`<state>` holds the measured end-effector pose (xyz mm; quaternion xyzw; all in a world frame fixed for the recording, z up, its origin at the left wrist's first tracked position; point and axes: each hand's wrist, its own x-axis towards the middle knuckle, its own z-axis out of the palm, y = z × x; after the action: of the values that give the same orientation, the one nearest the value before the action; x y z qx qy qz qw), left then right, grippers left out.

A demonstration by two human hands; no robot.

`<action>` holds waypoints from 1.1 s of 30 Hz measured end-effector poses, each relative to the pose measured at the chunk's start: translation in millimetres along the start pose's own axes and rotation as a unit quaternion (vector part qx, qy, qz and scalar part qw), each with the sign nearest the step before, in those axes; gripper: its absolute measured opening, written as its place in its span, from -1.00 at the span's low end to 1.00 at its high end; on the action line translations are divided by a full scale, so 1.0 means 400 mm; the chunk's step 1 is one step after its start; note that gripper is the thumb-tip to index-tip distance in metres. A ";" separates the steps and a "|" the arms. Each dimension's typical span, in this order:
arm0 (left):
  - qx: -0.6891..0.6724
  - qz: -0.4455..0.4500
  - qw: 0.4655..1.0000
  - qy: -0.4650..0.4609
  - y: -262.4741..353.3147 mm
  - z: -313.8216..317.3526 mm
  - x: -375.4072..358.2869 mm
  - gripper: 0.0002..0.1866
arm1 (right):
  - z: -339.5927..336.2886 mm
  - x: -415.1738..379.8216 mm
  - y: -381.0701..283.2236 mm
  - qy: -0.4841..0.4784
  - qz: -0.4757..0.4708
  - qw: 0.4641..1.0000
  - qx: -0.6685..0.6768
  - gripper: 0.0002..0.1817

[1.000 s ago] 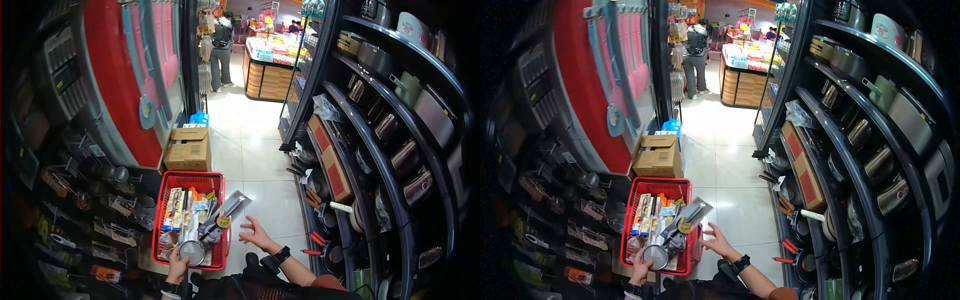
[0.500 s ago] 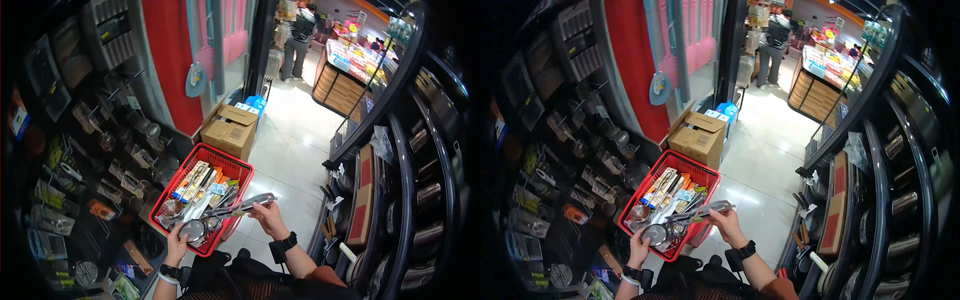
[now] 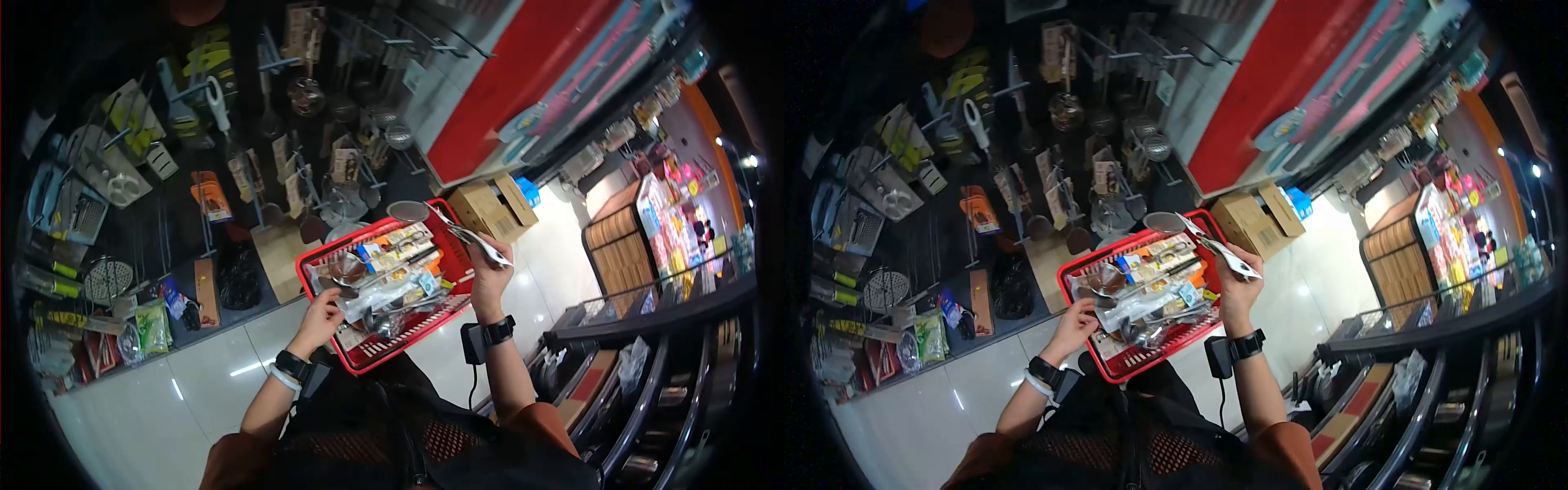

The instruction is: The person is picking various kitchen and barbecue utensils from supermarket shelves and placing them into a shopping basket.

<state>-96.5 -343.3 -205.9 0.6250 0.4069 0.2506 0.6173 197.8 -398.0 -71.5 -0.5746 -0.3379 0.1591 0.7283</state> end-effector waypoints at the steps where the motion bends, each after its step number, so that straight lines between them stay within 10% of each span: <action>1: -0.016 -0.013 1.000 0.009 0.012 -0.004 -0.001 -0.50 | 0.026 0.019 0.021 -0.032 -0.027 0.998 -0.039 -0.71; 12: 0.074 0.045 0.993 0.076 0.174 0.010 0.104 -0.60 | 0.185 0.243 0.356 -0.246 -0.221 0.912 -0.244 -0.59; 17: 0.186 0.085 0.978 0.043 0.295 0.097 0.289 -0.57 | 0.189 0.340 0.587 -0.281 0.054 0.944 -0.164 -0.62; 26: 0.299 0.225 0.910 0.180 0.190 0.257 0.659 -0.42 | 0.221 0.399 0.627 -0.344 0.000 0.919 -0.195 -0.33; 33: 0.286 0.180 0.886 0.317 0.176 0.265 0.760 -0.78 | 0.236 0.437 0.560 -0.413 0.026 0.879 -0.237 -0.10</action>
<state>169.2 -148.2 -206.7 0.7240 0.5153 0.4155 0.1940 295.2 -156.1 -218.7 -0.6206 -0.6210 0.3159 0.3598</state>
